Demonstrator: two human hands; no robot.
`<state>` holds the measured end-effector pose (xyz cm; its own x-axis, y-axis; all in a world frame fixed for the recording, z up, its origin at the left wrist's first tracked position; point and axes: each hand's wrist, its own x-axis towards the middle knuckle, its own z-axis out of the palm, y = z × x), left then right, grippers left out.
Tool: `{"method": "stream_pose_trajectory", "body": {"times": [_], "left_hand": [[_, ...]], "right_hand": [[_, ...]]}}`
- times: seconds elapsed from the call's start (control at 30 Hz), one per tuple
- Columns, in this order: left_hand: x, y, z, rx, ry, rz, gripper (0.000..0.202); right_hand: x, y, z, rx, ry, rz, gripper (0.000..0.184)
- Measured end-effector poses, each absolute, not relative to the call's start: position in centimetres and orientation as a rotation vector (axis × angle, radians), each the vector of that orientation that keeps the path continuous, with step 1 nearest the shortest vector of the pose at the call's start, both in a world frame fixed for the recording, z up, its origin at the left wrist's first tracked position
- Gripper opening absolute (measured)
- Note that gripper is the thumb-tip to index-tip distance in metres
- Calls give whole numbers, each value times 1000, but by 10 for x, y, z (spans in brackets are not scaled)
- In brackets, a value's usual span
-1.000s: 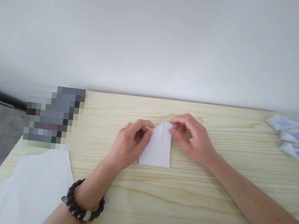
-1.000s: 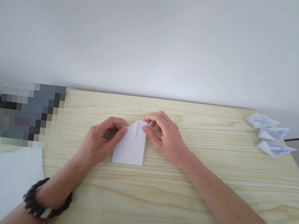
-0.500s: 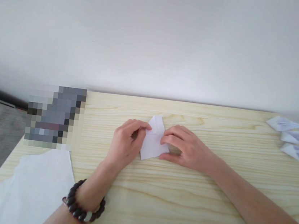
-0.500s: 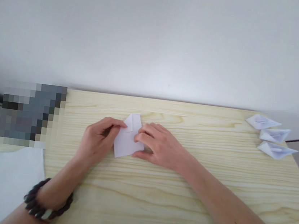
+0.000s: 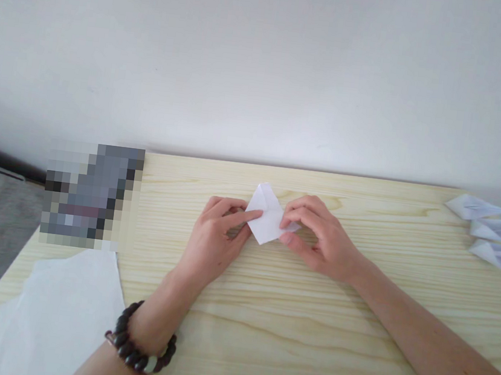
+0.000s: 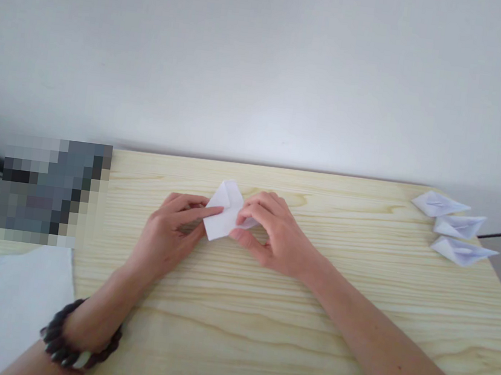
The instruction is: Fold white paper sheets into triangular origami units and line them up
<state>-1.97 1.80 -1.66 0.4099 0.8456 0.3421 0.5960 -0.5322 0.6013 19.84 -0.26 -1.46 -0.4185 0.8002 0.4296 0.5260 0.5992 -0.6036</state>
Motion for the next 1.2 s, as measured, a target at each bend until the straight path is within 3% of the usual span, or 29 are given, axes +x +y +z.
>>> {"method": "stream_pose_trajectory", "body": {"times": [0.1, 0.2, 0.27, 0.5, 0.67, 0.77, 1.2], "left_hand": [[-21, 17, -20, 2382, 1260, 869, 25], [-20, 16, -20, 2499, 1225, 793, 29], [-19, 15, -17, 2570, 1214, 710, 32], [-14, 9, -9, 2670, 1265, 541, 32], [-12, 8, -10, 2652, 1308, 638, 25], [-12, 8, -10, 2636, 1315, 674, 23], [-17, 12, -17, 2625, 1116, 820, 15]], "right_hand": [[198, -4, -15, -1010, -2257, 360, 27], [197, -5, -17, -1103, -2242, 195, 10], [196, -5, -18, -1166, -2197, 123, 10], [196, -3, -20, -1161, -2159, 271, 12], [198, -3, -21, -1200, -2136, 357, 8], [197, -3, -18, -1141, -2206, 405, 15], [195, 2, -23, -1458, -2042, 321, 20]]}}
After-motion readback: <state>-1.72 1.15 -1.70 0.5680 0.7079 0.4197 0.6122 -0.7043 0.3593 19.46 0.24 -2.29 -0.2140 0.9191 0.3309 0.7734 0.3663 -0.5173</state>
